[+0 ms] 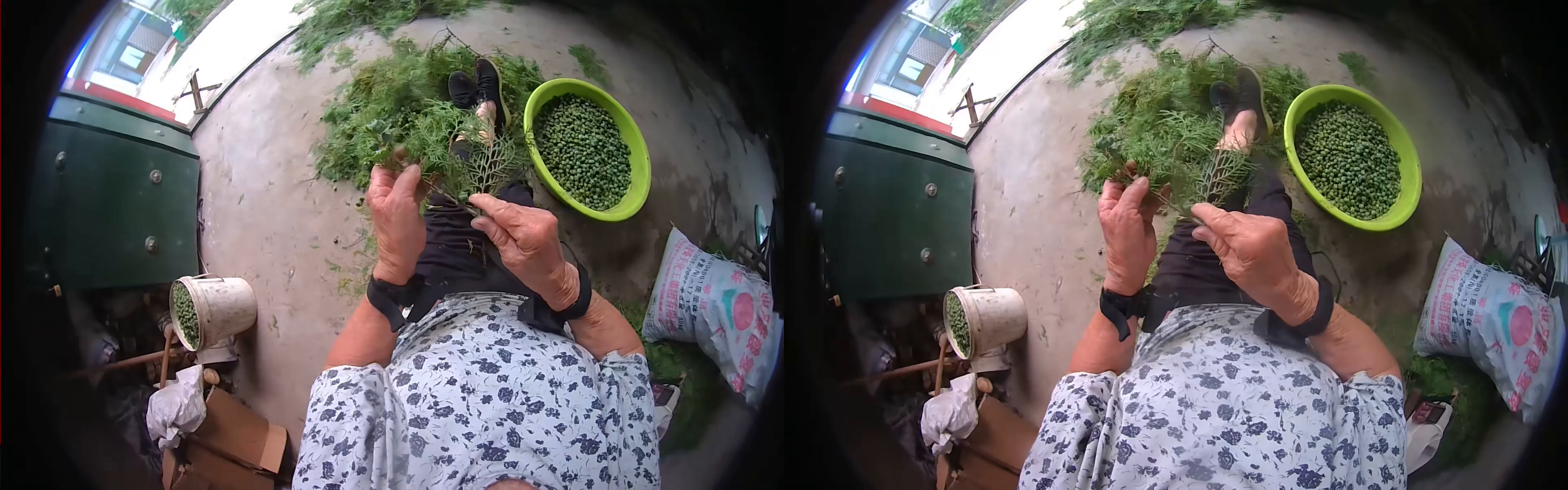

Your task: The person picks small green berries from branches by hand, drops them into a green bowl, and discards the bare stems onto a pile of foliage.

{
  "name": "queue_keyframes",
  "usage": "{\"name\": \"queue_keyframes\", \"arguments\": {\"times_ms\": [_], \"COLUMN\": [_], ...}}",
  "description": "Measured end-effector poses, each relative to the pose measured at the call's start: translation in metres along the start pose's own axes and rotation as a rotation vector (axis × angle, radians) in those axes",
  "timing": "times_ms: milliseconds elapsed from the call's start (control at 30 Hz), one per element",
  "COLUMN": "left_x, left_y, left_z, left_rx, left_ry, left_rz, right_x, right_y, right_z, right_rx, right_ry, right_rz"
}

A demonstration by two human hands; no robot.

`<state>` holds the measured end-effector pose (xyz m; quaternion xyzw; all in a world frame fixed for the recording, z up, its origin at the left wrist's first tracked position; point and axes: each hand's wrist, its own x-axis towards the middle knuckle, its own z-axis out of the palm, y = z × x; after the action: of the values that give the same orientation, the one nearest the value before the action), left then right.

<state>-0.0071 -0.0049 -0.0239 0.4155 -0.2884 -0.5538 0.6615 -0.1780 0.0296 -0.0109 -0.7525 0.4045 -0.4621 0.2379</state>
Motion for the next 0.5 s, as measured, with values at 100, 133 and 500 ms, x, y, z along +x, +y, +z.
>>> {"name": "queue_keyframes", "arguments": {"times_ms": [100,133,500], "left_x": [-0.004,-0.003,-0.011], "left_y": [-0.002,-0.005,-0.005], "left_z": [0.004,0.001,-0.001], "left_rx": [0.051,0.115,-0.055], "left_ry": [0.002,-0.021,0.002], "left_rz": [0.081,0.124,0.049], "right_x": [0.008,0.009,0.008], "right_y": [-0.011,-0.014,0.005], "right_z": [-0.009,-0.01,0.002], "right_rx": [-0.227,-0.253,-0.265], "right_ry": [0.01,-0.002,-0.237], "right_rz": [-0.21,-0.212,0.098]}}
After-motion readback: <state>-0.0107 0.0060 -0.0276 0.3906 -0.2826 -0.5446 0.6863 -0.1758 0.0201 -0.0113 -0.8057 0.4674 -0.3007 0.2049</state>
